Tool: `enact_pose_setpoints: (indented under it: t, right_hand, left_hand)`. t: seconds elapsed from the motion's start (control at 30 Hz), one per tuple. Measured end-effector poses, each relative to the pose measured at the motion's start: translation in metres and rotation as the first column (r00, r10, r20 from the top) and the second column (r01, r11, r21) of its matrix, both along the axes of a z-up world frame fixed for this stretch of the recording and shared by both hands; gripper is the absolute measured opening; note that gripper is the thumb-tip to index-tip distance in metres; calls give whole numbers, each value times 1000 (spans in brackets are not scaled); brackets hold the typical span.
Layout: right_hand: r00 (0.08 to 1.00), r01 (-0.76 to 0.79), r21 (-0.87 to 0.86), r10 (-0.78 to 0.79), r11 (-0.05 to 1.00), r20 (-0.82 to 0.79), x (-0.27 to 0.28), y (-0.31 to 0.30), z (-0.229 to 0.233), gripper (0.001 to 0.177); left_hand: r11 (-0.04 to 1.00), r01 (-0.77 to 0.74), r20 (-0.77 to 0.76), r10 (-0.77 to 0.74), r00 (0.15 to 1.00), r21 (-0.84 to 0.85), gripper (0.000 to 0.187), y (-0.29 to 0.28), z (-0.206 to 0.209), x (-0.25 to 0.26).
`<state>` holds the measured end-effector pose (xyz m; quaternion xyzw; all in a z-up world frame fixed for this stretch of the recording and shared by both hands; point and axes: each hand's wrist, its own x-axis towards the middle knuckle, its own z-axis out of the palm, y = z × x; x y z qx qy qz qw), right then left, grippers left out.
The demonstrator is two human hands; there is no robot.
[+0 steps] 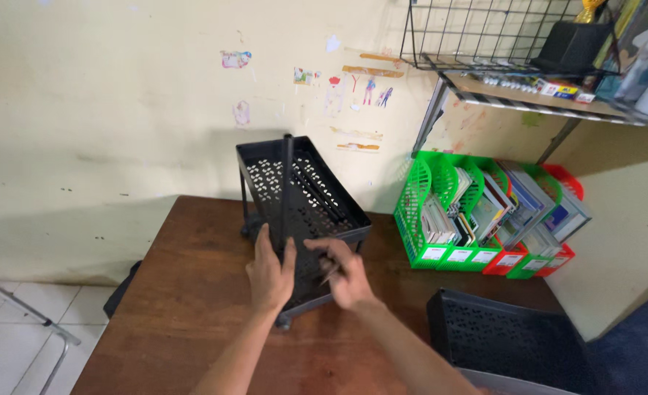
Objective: The person assembles a black metal shelving unit by inserting vertical poles into a perforated tray and securing a second tray on top. The person handles the trays and poles by hand, aligning and pressing components together to form a two-tier shelf.
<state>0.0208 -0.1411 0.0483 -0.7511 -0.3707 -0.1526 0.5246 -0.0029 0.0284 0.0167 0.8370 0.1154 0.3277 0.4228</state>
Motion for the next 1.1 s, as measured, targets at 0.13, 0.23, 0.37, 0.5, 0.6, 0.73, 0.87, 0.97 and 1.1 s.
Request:
enact_pose_setpoints:
  t: [0.13,0.23,0.37,0.5,0.6,0.73,0.87,0.97,1.1]
  right_hand:
    - [987,76,142,-54,987,-148,35,-8,1,33]
    - [912,94,282,32,955,-410,49,-16,6,24]
    - [905,26,440,165,898,-391,55,-17,24,38]
    - [791,79,578,302,812,-532,56,-15,41,43]
    - [838,2,551,300,834,-456,61,-13,48,39]
    - [920,43,574,192,818,-342,75,-14,52,30]
    - [922,129,676,164,725,-352,84,-27,59,25]
    - [884,217,668,146,712,-443,86,-39,62,24]
    - [872,159,711,241,685,-427,85,-42,60,25]
  left_hand:
    - [999,-18,74,21,997,-44,61,22,7,-2]
    - [989,-25,-21,22,1000,-144,57,35,10,-5]
    - [967,-192,327,128,936,170,57,32,12,-9]
    - [866,-210,437,-11,899,454,47,7,19,-8]
    - [809,-204,445,-78,892,551,54,-9,26,-10]
    - [742,62,286,-333,898,668,56,-32,33,-2]
    - [660,158,106,-342,934,735,64,-56,32,11]
    - [679,138,50,-249,967,721,59,-56,30,14]
    - [713,153,31,-237,971,684,39,-49,30,13]
